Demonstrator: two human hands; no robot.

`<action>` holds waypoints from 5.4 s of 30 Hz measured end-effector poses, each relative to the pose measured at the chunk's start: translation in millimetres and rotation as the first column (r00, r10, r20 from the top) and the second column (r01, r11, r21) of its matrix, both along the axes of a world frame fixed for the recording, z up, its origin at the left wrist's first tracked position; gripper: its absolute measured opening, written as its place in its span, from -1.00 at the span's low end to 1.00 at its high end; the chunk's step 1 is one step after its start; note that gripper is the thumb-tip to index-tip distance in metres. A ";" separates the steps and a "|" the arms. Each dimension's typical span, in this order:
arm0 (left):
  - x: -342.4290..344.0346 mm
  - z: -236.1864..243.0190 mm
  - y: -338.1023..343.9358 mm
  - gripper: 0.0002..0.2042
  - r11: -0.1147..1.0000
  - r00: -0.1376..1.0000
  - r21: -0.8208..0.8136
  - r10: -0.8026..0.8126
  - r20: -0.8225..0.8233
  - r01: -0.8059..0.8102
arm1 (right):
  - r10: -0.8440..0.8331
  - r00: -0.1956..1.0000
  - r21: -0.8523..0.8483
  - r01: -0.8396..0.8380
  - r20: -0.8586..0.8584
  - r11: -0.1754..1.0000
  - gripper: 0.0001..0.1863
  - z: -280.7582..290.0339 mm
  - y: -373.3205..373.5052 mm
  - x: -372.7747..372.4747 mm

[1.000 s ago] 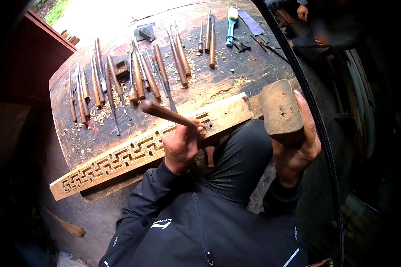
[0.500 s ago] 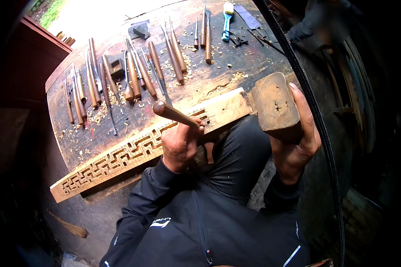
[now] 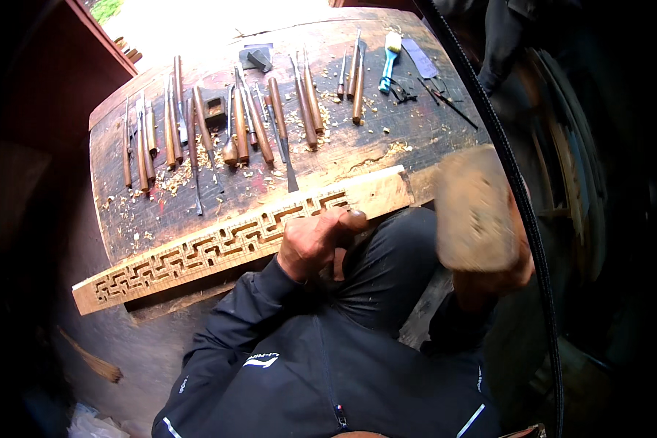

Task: The person is carving intricate geometric patterns into a long wooden board using a chisel and a wooden mallet. They strike the chisel to remove small pieces of wood, occasionally selecting different chisels from a workbench to continue the carving process.

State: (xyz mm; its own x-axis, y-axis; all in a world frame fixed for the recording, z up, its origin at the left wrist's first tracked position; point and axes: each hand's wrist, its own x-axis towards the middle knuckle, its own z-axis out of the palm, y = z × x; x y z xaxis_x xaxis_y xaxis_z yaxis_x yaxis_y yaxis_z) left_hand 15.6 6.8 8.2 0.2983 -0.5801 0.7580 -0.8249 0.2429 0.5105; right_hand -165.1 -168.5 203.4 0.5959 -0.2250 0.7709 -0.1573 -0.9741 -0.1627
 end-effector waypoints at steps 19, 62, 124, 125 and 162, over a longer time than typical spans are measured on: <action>-12.0 -1.8 1.5 -0.78 0.992 0.933 0.000 0.121 -0.339 -0.128 | 0.032 0.997 -0.088 -0.038 -0.066 0.995 -0.37 2.0 2.2 2.2; -13.5 7.4 -6.6 -0.76 0.978 0.970 0.088 0.201 -0.133 -0.190 | 0.191 0.981 0.031 -0.190 -0.016 0.981 -0.34 12.1 -13.6 28.5; -16.8 3.2 -3.1 -0.83 0.983 0.934 0.136 0.158 -0.319 -0.120 | 0.017 0.987 0.066 -0.007 -0.158 0.998 -0.34 2.8 -13.4 6.6; -16.2 3.1 -3.0 -0.83 0.983 0.941 0.134 0.158 -0.301 -0.122 | 0.029 0.989 0.057 -0.021 -0.146 0.998 -0.35 4.8 -13.0 10.2; -8.6 4.0 -5.1 -0.85 0.987 0.963 0.145 0.100 -0.249 -0.065 | -0.089 0.996 -0.190 0.085 -0.014 0.978 -0.39 1.9 -12.0 27.8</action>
